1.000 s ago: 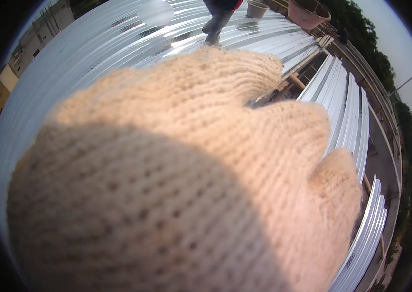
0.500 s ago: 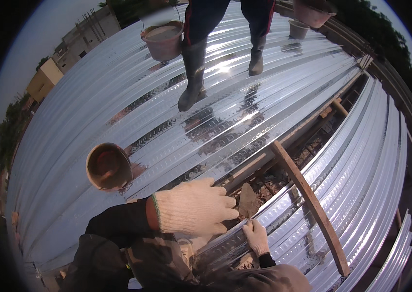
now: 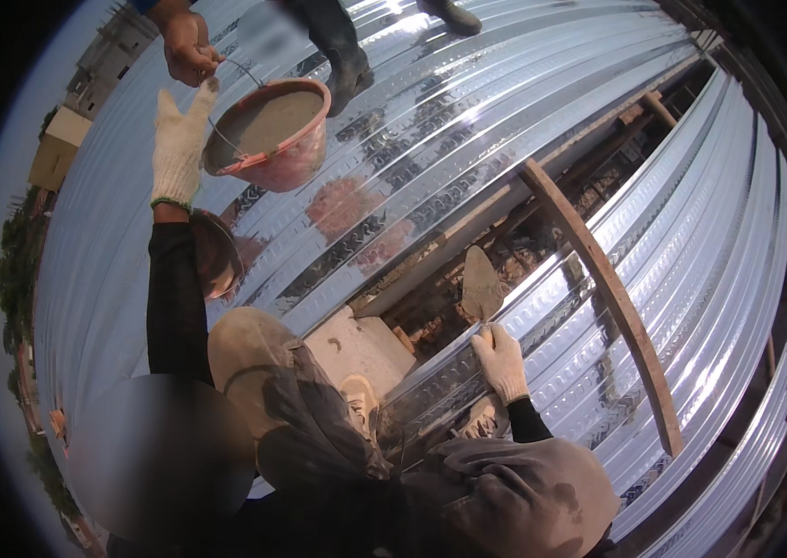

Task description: The person scoops cement from a bucket using a trowel and applies it to the seams between metal roof panels. They smooth the cement along the joints and continue the process across multiple sections of the roof.

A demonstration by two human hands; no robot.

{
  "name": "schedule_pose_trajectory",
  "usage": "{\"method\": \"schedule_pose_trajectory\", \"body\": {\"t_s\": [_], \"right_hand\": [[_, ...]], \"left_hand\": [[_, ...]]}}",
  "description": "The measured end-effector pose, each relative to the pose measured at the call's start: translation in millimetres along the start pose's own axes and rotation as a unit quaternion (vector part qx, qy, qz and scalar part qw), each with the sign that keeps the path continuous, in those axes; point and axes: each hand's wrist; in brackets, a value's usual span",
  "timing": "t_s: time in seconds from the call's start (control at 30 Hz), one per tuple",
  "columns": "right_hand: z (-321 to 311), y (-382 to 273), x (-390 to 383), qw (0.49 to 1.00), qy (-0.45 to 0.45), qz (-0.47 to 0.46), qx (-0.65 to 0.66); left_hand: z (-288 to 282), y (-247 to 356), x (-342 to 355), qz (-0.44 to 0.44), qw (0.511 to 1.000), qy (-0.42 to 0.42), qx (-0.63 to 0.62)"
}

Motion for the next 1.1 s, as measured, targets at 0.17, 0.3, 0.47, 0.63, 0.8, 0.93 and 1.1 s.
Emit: {"method": "schedule_pose_trajectory", "body": {"t_s": [0.17, 0.3, 0.47, 0.63, 0.8, 0.93, 1.1], "right_hand": [[0.4, 1.9, 2.2, 0.998, -0.016, 0.026, 0.049], [1.9, -13.2, -1.8, 0.996, -0.02, 0.059, 0.07], [-29.5, -11.0, 11.8, 0.992, -0.019, 0.051, 0.113], [-72.6, -78.7, 53.1, 0.996, -0.071, -0.058, -0.022], [-84.3, -183.5, 101.0, 0.979, -0.088, -0.151, -0.108], [-71.6, -209.5, 118.2, 0.985, -0.096, -0.131, -0.059], [-66.5, -167.6, 108.9, 0.979, -0.023, -0.182, -0.083]], "left_hand": [[54.1, -46.1, -3.8, -0.106, 0.954, -0.203, -0.193], [76.8, -60.1, -32.2, -0.05, 0.973, -0.195, -0.112], [78.1, -41.2, -57.1, -0.035, 0.975, -0.201, 0.093], [76.5, -83.1, -65.6, -0.017, 0.989, -0.142, 0.038], [81.0, -74.5, -78.5, -0.101, 0.86, -0.243, -0.437], [78.8, -62.4, -61.4, -0.145, 0.755, -0.27, -0.579], [63.1, -58.9, -33.2, -0.229, 0.776, -0.317, -0.494]]}}
Point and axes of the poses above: each hand's wrist, its own x-axis towards the middle knuckle, its own z-axis out of the palm, y = z × x, and after that the axes turned 11 degrees about x, right-handed
